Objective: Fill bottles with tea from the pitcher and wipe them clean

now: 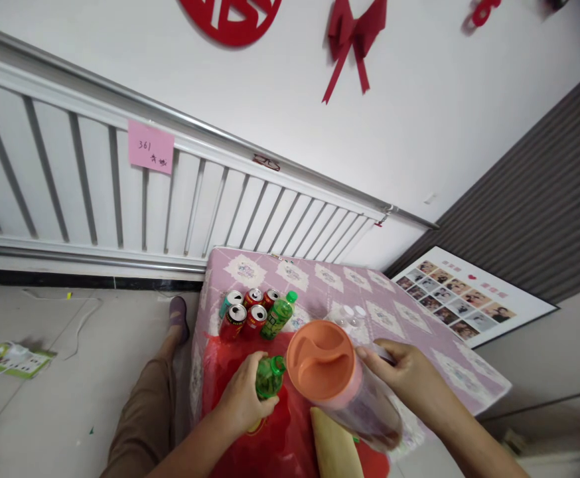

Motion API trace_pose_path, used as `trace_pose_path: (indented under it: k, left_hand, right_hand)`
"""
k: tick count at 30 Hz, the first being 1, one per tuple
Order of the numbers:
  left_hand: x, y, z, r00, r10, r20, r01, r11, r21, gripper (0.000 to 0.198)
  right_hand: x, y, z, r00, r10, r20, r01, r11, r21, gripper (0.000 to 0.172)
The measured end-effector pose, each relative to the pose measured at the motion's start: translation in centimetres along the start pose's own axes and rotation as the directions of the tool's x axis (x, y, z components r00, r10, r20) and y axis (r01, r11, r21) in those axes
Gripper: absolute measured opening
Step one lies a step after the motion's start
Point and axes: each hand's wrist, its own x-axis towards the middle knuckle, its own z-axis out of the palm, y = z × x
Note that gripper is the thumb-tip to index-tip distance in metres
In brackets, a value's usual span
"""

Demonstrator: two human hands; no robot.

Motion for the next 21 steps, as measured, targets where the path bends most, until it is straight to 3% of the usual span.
trace_pose_path:
  k: [21]
  left_hand:
    - [-0.03, 0.23, -0.03, 1.0, 0.007, -0.011, -0.007, 1.0, -0.013, 0.071]
  right_hand:
    - [-0.09, -0.86, -0.6, 0.997, 0.047, 0.055, -0.048, 0.999, 0.01, 0.045]
